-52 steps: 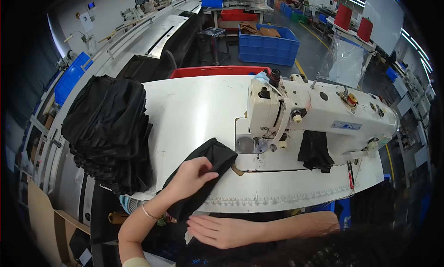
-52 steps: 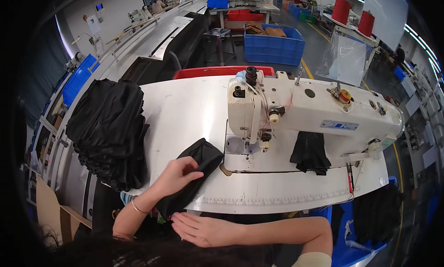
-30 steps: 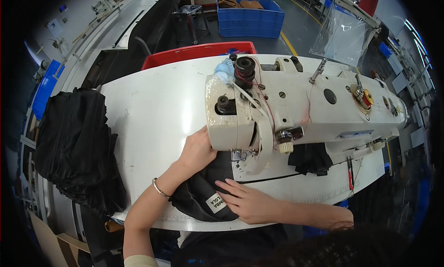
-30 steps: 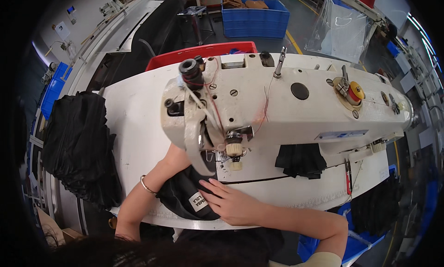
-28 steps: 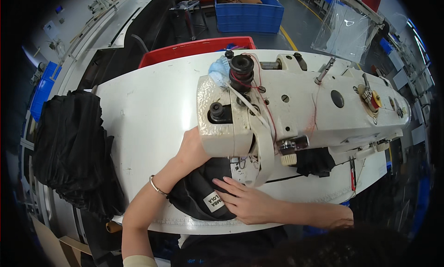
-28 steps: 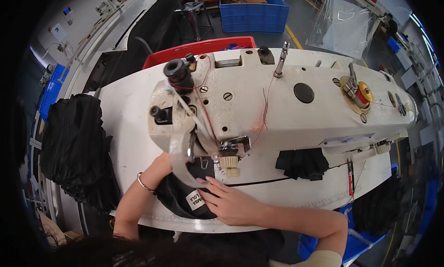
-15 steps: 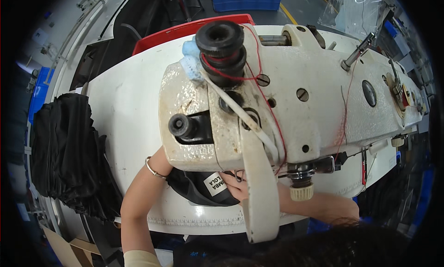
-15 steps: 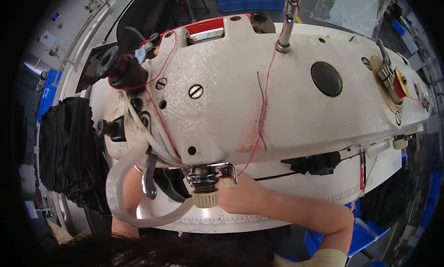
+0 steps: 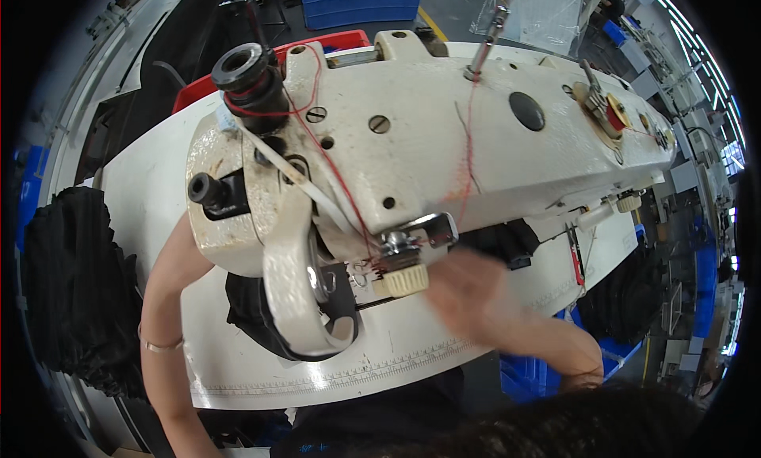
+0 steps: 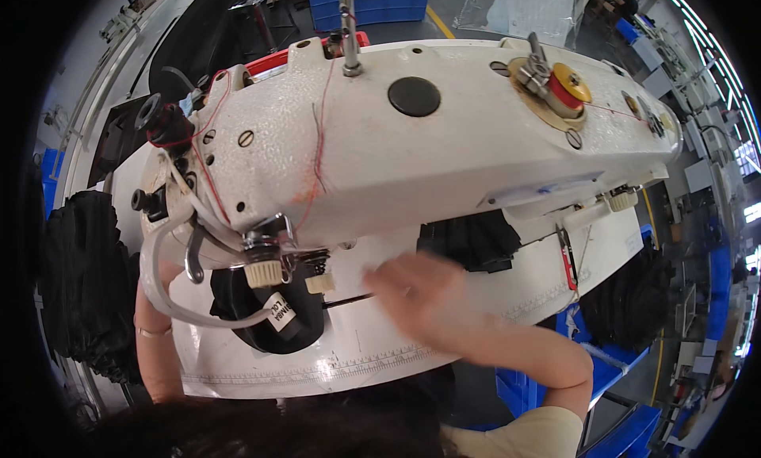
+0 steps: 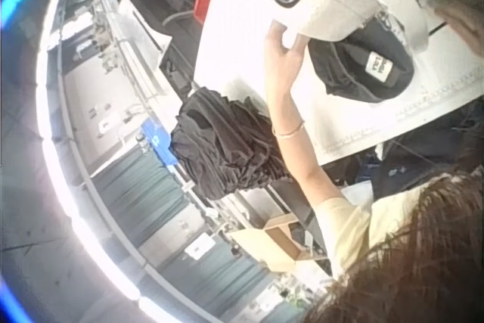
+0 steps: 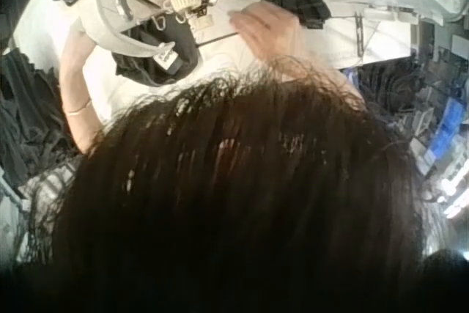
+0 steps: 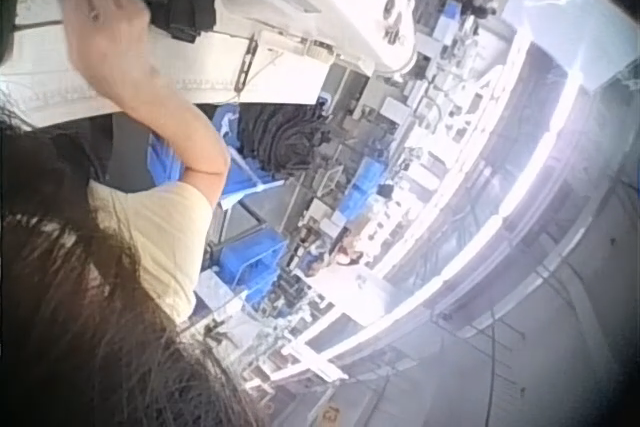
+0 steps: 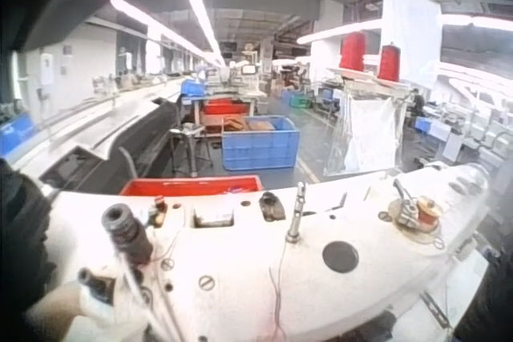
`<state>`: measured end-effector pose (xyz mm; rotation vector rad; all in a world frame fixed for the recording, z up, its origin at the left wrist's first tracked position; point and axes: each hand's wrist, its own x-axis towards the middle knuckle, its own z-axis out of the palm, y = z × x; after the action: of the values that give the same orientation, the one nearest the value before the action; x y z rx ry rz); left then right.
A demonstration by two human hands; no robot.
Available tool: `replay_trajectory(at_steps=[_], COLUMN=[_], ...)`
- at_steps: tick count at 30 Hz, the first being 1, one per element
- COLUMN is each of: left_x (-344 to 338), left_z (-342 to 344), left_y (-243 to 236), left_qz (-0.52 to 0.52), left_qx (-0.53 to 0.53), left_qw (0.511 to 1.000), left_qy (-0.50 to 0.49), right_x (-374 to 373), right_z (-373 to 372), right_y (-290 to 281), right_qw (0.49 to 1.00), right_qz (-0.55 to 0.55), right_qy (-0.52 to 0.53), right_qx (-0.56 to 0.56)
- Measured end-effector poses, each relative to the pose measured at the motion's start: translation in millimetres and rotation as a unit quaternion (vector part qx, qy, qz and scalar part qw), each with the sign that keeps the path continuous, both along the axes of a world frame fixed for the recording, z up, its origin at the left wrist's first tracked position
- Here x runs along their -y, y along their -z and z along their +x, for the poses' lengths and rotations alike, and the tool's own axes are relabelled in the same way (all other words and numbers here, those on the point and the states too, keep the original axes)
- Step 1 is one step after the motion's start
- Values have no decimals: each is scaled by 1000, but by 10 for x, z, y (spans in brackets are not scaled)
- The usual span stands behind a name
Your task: The worker is using an industrial sewing machine to sew black fabric bags, including attaching straps and labels.
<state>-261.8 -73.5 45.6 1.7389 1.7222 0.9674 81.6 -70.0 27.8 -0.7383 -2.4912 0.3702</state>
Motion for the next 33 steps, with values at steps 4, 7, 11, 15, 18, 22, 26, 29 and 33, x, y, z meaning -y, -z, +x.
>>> replay_trajectory(at_steps=[4, 7, 11, 15, 18, 22, 26, 29, 33], left_x=[604, 881, 857, 604, 366, -169, -475, -440, -509], left_z=[247, 662, 1164, 1567, 1810, 2187, 2314, 2335, 2328], left_y=[-186, -234, -236, -94, 119, 387, 653, 791, 694], left_qz=[-61, 4, 52, 62, 92, 158, 78, 180, 132], left_qx=[-35, -35, -32, -56, -98, -116, -124, -169, -164], left_qw=[997, 990, 954, 934, 932, 948, 960, 942, 947], left_qy=[-10, 136, 293, 348, 338, 252, 239, 226, 244], right_x=[-895, -1318, -1383, -1402, -1408, -1295, -1278, -1335, -1413], right_z=[518, 663, 574, 547, 545, 445, 600, 611, 534], right_y=[320, 664, 684, 645, 746, 710, 594, 620, 791], right_qw=[913, 916, 929, 943, 948, 966, 988, 983, 961], right_qz=[207, 186, 181, 173, 176, 153, 55, 3, 174], right_qy=[199, 216, 230, 233, 230, 190, 141, 152, 189], right_qx=[289, 281, 226, 166, 130, 82, 38, 102, 100])
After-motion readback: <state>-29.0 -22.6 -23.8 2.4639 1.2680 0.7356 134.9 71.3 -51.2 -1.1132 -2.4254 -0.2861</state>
